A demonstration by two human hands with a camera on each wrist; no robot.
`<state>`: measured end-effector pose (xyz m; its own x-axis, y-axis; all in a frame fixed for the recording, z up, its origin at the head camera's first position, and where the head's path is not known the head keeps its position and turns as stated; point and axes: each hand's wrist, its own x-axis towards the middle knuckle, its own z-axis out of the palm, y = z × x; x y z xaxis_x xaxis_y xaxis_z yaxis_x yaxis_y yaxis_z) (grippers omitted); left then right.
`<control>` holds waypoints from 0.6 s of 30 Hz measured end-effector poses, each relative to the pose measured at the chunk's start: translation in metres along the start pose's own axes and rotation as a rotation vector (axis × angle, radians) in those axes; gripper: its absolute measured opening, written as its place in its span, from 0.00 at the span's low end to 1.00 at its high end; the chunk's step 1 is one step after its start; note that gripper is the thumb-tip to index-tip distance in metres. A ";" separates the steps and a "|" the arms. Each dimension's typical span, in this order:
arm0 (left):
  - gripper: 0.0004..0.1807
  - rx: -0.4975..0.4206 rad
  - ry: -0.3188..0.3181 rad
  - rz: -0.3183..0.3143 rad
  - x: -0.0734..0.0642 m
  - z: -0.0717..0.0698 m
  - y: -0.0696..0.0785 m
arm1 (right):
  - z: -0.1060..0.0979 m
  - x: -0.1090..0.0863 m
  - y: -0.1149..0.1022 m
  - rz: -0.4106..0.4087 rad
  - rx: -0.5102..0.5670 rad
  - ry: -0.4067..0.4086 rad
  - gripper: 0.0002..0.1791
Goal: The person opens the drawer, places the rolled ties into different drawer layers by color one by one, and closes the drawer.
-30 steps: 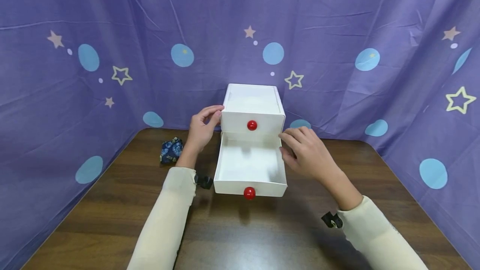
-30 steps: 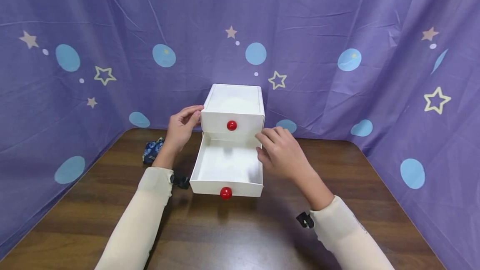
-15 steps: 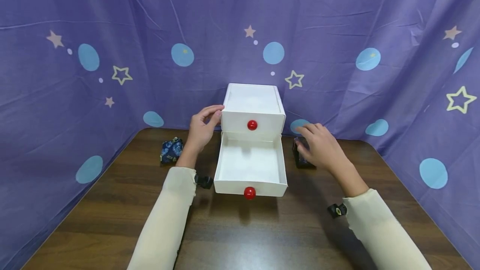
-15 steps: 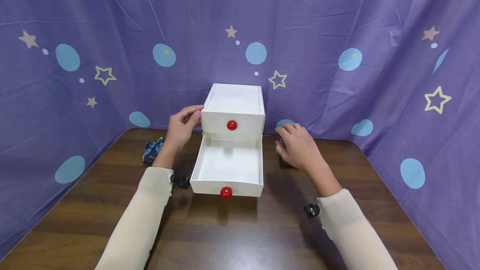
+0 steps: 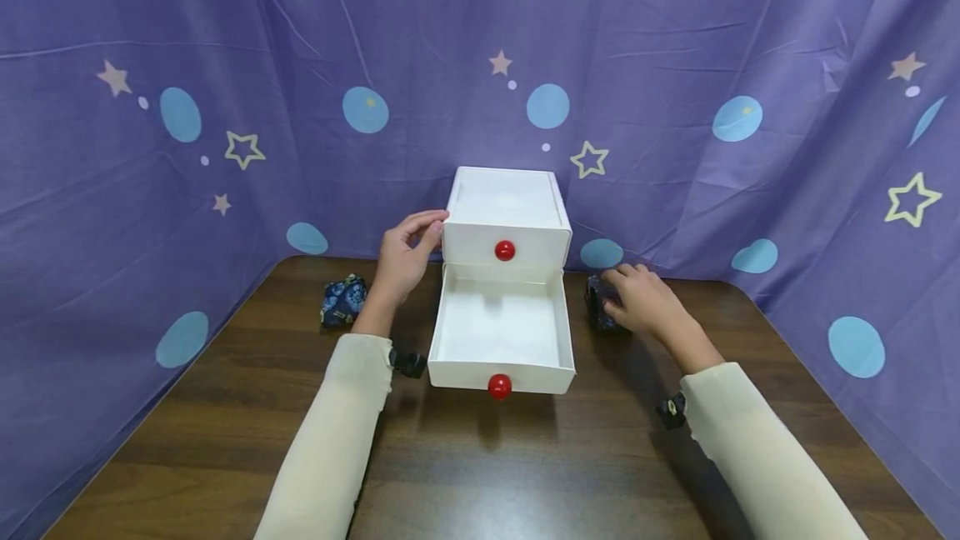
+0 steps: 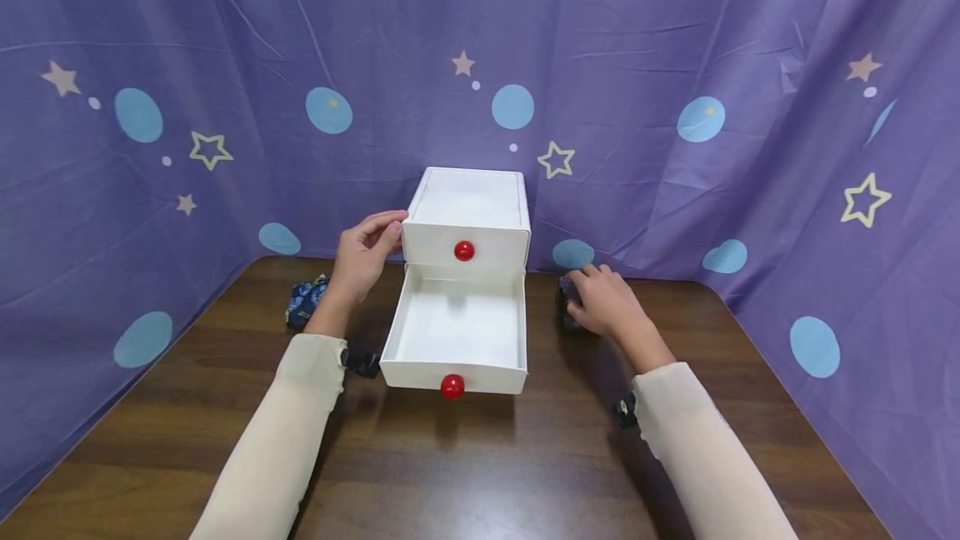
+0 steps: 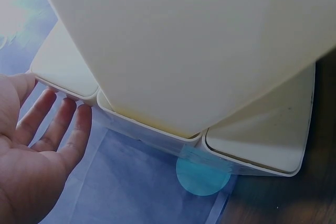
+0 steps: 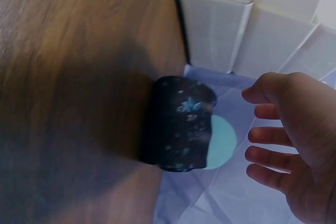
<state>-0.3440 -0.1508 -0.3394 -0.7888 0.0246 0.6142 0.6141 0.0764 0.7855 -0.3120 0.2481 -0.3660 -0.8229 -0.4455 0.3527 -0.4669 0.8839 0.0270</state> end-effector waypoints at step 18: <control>0.16 0.009 0.000 -0.022 0.001 0.003 0.000 | 0.028 0.002 0.016 0.007 0.064 -0.235 0.36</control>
<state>-0.3448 -0.1481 -0.3392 -0.8022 0.0227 0.5967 0.5962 0.0862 0.7982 -0.3305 0.2578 -0.3907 -0.8753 -0.4672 0.1248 -0.4747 0.8794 -0.0371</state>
